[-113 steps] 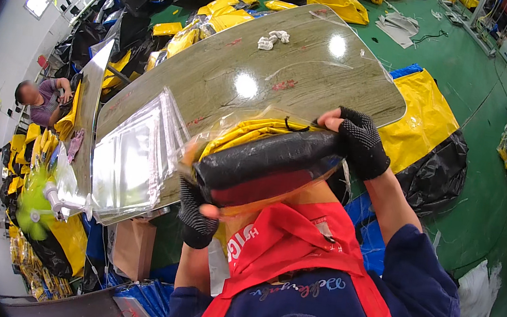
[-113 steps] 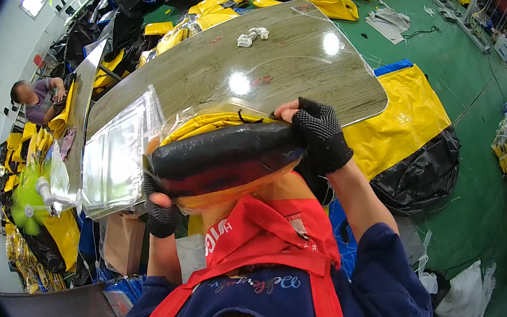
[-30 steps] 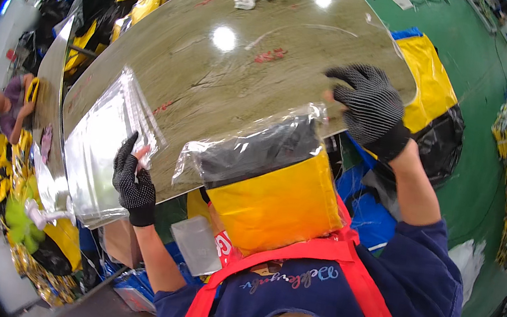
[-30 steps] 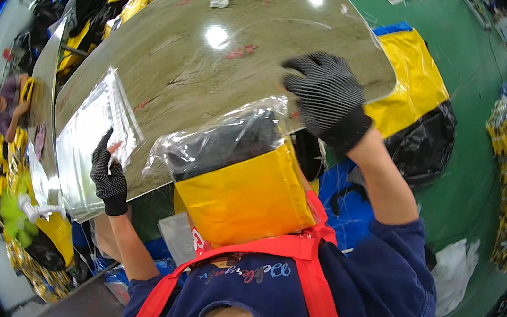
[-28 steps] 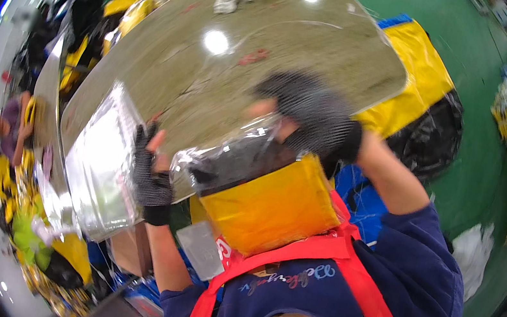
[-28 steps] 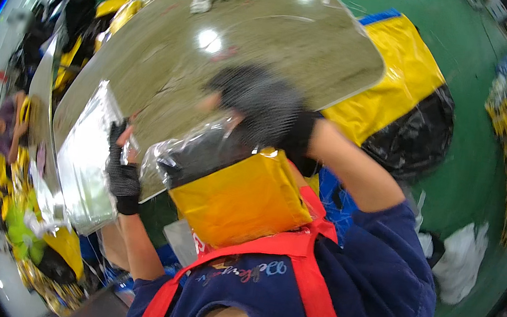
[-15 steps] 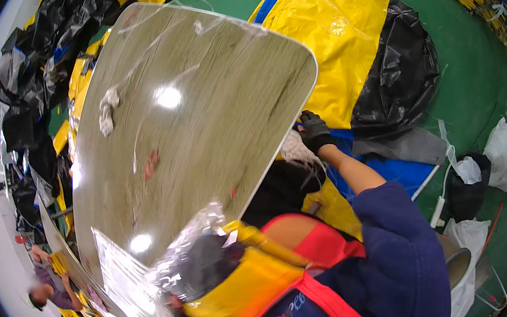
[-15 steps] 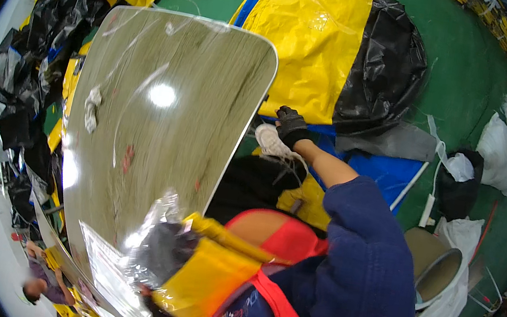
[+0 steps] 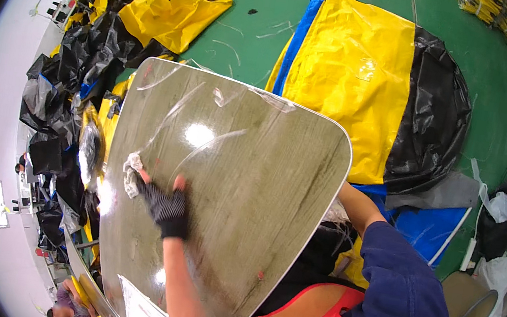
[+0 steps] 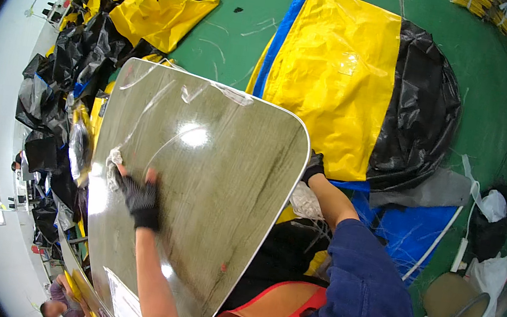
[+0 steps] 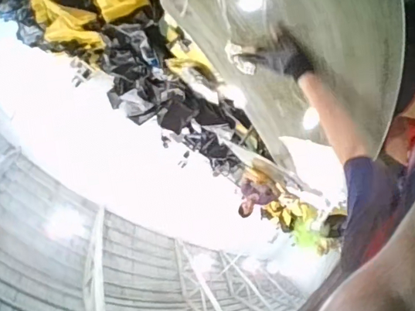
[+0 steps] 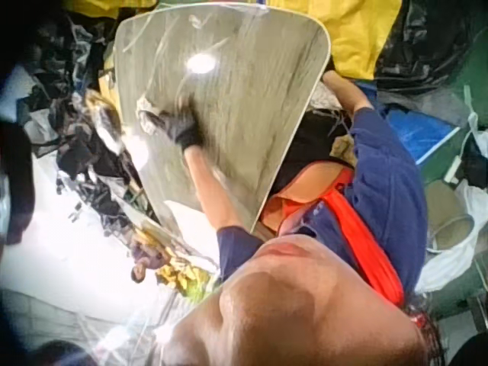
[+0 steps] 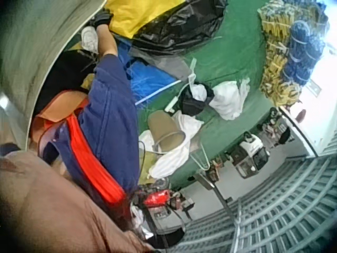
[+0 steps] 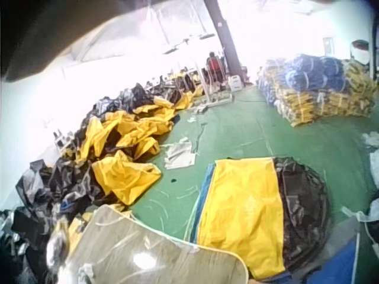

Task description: The person repeatedly places yellow and blue plastic bags into clear plastic sleeves on a table, folds the sleeves, and stacks them. The person handles the bags one at a time and continues the cycle throughout the clip.

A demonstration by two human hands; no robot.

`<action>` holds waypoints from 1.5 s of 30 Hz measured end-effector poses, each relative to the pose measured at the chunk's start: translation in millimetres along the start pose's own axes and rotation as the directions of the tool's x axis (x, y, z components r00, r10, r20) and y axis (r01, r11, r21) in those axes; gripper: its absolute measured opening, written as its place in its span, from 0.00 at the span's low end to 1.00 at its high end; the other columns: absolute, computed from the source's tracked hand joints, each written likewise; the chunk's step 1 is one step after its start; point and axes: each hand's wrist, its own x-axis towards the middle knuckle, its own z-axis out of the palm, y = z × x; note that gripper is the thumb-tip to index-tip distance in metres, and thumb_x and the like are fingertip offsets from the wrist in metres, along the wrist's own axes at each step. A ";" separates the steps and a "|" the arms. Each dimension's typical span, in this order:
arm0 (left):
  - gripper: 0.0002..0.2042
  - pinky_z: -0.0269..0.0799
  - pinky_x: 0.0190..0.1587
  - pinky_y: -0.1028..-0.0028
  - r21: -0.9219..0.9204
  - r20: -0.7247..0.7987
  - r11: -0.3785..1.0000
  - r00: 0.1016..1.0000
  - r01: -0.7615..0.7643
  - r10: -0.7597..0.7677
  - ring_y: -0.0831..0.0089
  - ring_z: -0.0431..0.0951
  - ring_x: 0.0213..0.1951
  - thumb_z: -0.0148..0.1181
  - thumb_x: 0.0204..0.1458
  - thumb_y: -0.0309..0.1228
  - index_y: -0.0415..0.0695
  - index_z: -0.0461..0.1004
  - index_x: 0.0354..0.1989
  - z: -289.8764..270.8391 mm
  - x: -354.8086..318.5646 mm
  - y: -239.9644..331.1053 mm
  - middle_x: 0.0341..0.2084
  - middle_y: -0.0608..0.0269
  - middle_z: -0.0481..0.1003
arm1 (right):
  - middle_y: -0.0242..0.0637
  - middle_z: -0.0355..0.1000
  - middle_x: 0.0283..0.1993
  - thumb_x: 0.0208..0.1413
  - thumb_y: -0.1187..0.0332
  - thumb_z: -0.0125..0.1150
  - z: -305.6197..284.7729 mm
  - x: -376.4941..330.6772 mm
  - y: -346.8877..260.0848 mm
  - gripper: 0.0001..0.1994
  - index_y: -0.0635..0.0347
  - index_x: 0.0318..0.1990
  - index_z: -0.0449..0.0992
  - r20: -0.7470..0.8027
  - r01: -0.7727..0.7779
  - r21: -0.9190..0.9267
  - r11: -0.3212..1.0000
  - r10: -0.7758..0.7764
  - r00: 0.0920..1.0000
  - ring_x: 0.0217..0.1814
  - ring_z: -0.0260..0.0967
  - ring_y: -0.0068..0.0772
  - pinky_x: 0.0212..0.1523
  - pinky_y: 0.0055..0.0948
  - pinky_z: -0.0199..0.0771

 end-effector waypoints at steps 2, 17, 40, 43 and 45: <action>0.53 0.37 0.67 0.51 0.012 0.076 0.996 0.993 -0.090 0.089 0.41 0.40 0.68 0.64 0.40 0.59 0.41 0.43 0.68 16.1 55.6 55.0 0.66 0.34 0.41 | 0.53 0.71 0.44 0.53 0.49 0.56 14.0 11.2 5.6 0.27 0.60 0.52 0.67 -0.006 -0.070 0.059 0.996 0.070 0.998 0.46 0.67 0.56 0.45 0.47 0.68; 0.12 0.67 0.52 0.68 -0.846 0.328 0.090 0.378 0.526 0.866 0.60 0.74 0.50 0.55 0.54 0.25 0.43 0.74 0.48 -121.1 -155.8 267.6 0.52 0.55 0.72 | 0.35 0.75 0.36 0.52 0.63 0.64 -482.4 -122.4 -76.6 0.14 0.63 0.41 0.76 -0.377 0.557 0.797 0.235 -0.527 0.762 0.37 0.72 0.27 0.38 0.29 0.73; 0.26 0.70 0.39 0.70 -0.567 0.328 0.154 0.393 0.809 -0.859 0.68 0.73 0.32 0.62 0.44 0.32 0.40 0.67 0.55 -342.8 -419.3 -269.2 0.39 0.61 0.76 | 0.45 0.77 0.38 0.59 0.66 0.53 -402.3 -327.2 -169.9 0.12 0.65 0.43 0.77 -0.131 0.696 0.717 -0.037 -0.988 0.082 0.40 0.75 0.41 0.49 0.31 0.72; 0.25 0.70 0.39 0.67 -0.216 0.361 0.206 0.274 0.954 -0.891 0.64 0.74 0.35 0.64 0.42 0.37 0.38 0.71 0.49 -329.1 -375.1 -238.4 0.37 0.57 0.76 | 0.52 0.73 0.47 0.54 0.59 0.58 -429.5 -270.7 -197.0 0.23 0.71 0.49 0.71 -0.522 0.855 0.243 0.459 -0.681 0.514 0.50 0.72 0.45 0.51 0.35 0.70; 0.22 0.70 0.42 0.64 -0.059 0.350 0.291 0.292 0.955 -0.890 0.60 0.76 0.39 0.64 0.42 0.37 0.38 0.72 0.45 -331.9 -357.3 -234.8 0.38 0.54 0.77 | 0.58 0.69 0.52 0.50 0.43 0.54 -419.1 -231.3 -216.6 0.34 0.69 0.50 0.71 -0.276 0.622 0.044 0.782 -0.589 0.760 0.55 0.66 0.55 0.55 0.43 0.66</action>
